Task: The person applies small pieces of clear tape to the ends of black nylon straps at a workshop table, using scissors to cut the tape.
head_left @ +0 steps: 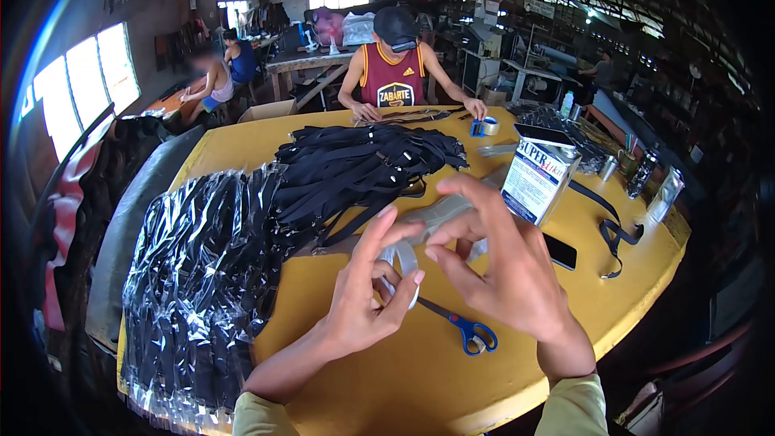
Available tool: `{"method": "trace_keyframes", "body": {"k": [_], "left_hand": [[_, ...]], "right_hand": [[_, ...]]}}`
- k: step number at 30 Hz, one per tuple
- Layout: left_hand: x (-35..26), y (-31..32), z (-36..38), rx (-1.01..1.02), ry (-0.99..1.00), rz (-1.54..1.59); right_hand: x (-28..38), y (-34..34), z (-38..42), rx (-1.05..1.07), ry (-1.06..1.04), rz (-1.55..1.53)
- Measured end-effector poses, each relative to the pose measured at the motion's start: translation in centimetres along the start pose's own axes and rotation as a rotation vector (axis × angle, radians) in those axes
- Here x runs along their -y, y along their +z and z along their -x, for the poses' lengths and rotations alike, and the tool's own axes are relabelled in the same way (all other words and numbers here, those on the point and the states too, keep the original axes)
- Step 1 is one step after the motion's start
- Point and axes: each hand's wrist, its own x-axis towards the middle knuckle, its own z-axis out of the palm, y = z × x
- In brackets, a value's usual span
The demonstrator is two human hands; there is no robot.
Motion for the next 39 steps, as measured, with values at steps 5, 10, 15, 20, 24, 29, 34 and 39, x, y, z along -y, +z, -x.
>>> {"method": "trace_keyframes", "body": {"k": [5, 10, 15, 20, 24, 29, 34, 39], "left_hand": [[-0.7, 0.4, 0.3, 0.062, -0.109, 0.142], [-1.3, 0.4, 0.3, 0.089, -0.182, 0.229], [-0.6, 0.7, 0.3, 0.028, -0.127, 0.375], [-0.9, 0.7, 0.0, -0.028, -0.044, 0.370], [-0.8, 0.1, 0.0, -0.024, -0.015, 0.380], [-0.5, -0.2, -0.4, 0.052, 0.057, 0.354], [-0.9, -0.3, -0.6, 0.033, 0.094, 0.328], [-0.9, -0.4, -0.6, 0.020, 0.111, 0.340]], "right_hand": [[-0.1, -0.7, -1.4, 0.143, 0.210, 0.043], [-0.7, -1.0, -2.1, 0.178, 0.302, 0.042], [-0.9, -1.4, -1.5, -0.010, 0.482, -0.163], [-5.9, 0.3, 5.1, 0.135, 0.568, -0.098], [-7.4, 1.6, 11.7, 0.758, 0.652, 0.146], [-7.6, 3.8, 15.9, 0.741, 0.705, 0.339], [-6.6, 4.1, 16.7, 0.705, 0.736, 0.333], [-7.5, 2.8, 16.8, 0.720, 0.735, 0.356]]}}
